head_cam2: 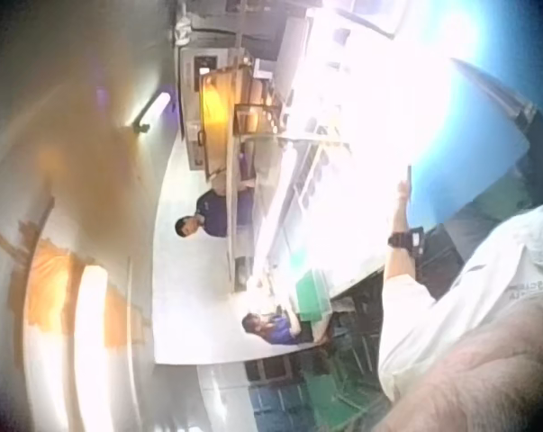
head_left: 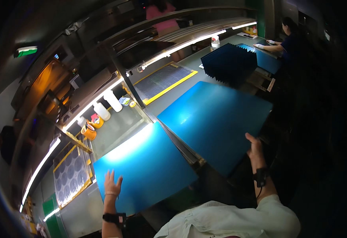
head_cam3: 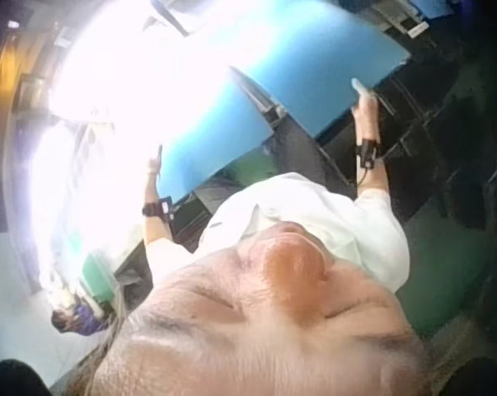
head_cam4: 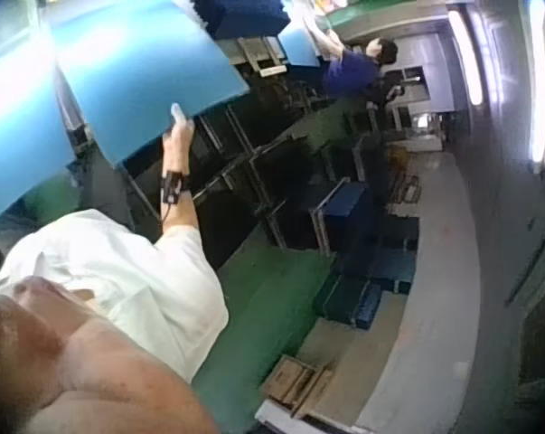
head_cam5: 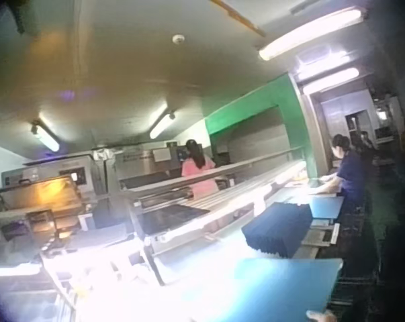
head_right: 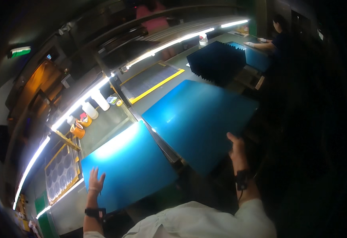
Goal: Sorting and organizing various industrial sheets on a metal fabrication floor workstation.
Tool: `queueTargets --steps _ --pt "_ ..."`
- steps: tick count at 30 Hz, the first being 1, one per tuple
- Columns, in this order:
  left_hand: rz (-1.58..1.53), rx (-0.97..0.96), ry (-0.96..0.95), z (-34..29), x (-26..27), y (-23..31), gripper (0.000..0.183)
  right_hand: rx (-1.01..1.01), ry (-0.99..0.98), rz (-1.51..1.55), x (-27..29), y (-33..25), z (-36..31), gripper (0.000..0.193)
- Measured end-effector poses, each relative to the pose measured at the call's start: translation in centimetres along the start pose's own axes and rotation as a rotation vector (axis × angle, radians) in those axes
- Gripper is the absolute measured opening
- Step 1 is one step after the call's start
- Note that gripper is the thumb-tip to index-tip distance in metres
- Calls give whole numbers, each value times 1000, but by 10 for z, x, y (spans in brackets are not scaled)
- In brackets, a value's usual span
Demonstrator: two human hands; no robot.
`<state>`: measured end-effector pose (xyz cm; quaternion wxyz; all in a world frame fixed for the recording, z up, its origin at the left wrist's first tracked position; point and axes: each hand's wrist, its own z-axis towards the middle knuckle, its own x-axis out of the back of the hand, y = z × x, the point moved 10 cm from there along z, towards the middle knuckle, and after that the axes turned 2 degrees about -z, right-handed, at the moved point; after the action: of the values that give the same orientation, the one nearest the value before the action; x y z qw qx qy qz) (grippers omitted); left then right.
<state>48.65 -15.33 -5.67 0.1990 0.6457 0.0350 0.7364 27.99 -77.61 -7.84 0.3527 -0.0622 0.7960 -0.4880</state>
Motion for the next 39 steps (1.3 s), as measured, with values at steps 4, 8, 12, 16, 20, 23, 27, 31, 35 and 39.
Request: queueTargets --steps 4,8,12,16,20,23,27,31,35,39 --pt "-829 -79 -242 48 1 153 52 422 -89 -221 4 -96 -36 31" --pt "-1904 -21 -823 43 -31 292 99 695 -174 -856 -41 -144 -69 23" --pt "-2473 67 -1002 27 -55 359 96 1137 -680 -1239 -113 -96 -108 47" --pt "-2399 531 -661 23 -138 347 75 1055 -932 -1509 -101 -12 -93 49" --pt "-2560 518 -770 12 -193 348 72 1024 -1174 -1477 -114 53 -140 54" --pt "-2614 458 -875 10 -192 360 72 1120 -1183 -1376 -131 68 -166 42" --pt "-2640 403 -887 9 -187 360 74 1066 -1229 -1370 -139 66 -170 31" --pt "-2668 434 -840 10 -193 353 79 1133 -1237 -1278 -146 59 -175 22" --pt "-2657 457 -782 12 -180 360 79 883 -1037 -1229 -144 48 -135 4" --pt "-2496 584 -879 16 -212 349 69 971 -431 -992 -176 -82 -70 7"
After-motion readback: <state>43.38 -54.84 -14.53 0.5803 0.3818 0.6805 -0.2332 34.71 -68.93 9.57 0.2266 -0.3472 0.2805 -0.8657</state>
